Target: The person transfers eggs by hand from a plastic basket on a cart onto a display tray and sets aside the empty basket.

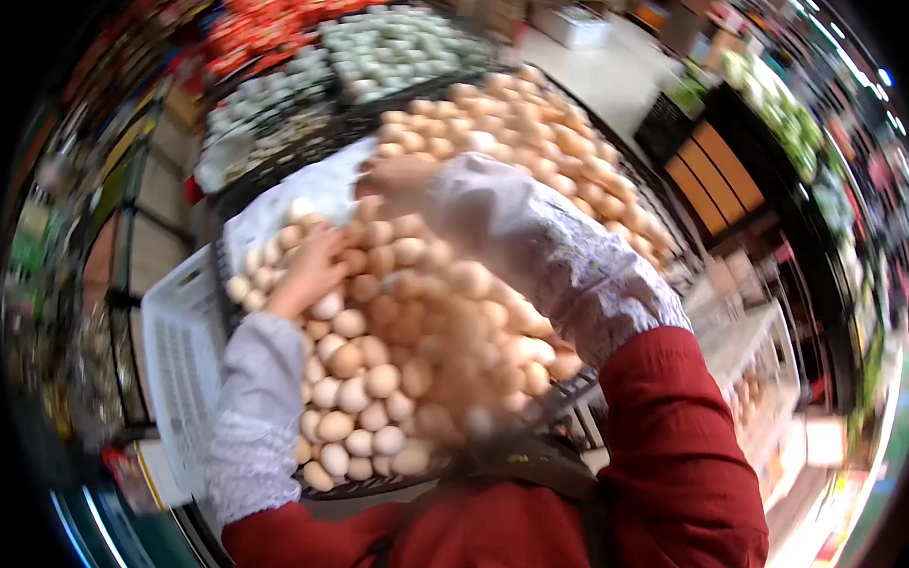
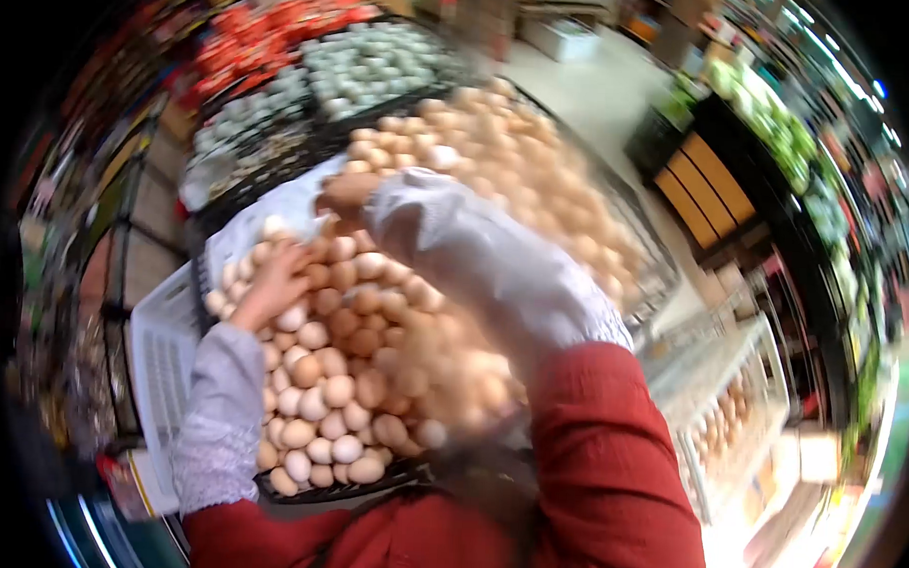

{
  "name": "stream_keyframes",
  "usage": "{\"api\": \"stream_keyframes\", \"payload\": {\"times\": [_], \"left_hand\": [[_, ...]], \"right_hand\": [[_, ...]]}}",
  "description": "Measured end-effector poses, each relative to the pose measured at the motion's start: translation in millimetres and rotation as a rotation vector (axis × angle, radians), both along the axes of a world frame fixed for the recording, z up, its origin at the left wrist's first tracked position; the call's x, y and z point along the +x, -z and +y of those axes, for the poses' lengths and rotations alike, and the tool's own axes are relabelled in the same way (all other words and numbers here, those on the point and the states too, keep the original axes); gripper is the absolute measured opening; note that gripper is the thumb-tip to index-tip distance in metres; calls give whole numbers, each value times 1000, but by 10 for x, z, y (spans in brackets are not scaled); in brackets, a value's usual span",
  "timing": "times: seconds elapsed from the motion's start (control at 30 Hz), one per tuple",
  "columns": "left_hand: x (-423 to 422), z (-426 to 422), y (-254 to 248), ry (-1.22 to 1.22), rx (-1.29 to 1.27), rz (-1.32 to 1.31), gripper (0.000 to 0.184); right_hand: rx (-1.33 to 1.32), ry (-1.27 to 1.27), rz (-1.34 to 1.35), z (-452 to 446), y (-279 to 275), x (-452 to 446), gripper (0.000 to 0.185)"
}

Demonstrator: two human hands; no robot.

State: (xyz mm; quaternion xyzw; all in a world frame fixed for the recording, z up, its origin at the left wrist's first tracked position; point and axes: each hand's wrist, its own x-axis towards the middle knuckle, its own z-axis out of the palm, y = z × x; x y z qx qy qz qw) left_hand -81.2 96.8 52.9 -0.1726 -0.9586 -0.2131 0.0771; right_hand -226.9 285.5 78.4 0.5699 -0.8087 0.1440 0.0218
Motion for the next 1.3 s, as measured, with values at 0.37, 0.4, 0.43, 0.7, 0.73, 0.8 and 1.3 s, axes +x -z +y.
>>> {"api": "stream_keyframes", "payload": {"times": [0.37,0.4,0.43,0.7,0.73,0.8,1.3], "left_hand": [[-91,44,-292,-197,-94,-66,43],[-136,104,-343,-196,-96,23,43],[-123,379,-540,-214,-97,38,41],[-69,3202,-1066,261,252,80,28],[13,3638,-1099,341,251,84,27],[240,4507,-1171,496,304,13,24],[1494,8254,974,1255,-367,-441,26]], "right_hand": [[-361,790,-545,4707,-1261,2069,34],[-514,850,-540,5257,-1204,2271,33],[-517,1085,-483,5692,-1178,2513,30],[155,1556,-635,7414,379,3815,29],[219,1537,-648,7440,532,3895,29],[334,1492,-663,7499,792,4009,30],[605,1316,-668,7872,1794,4194,46]]}}
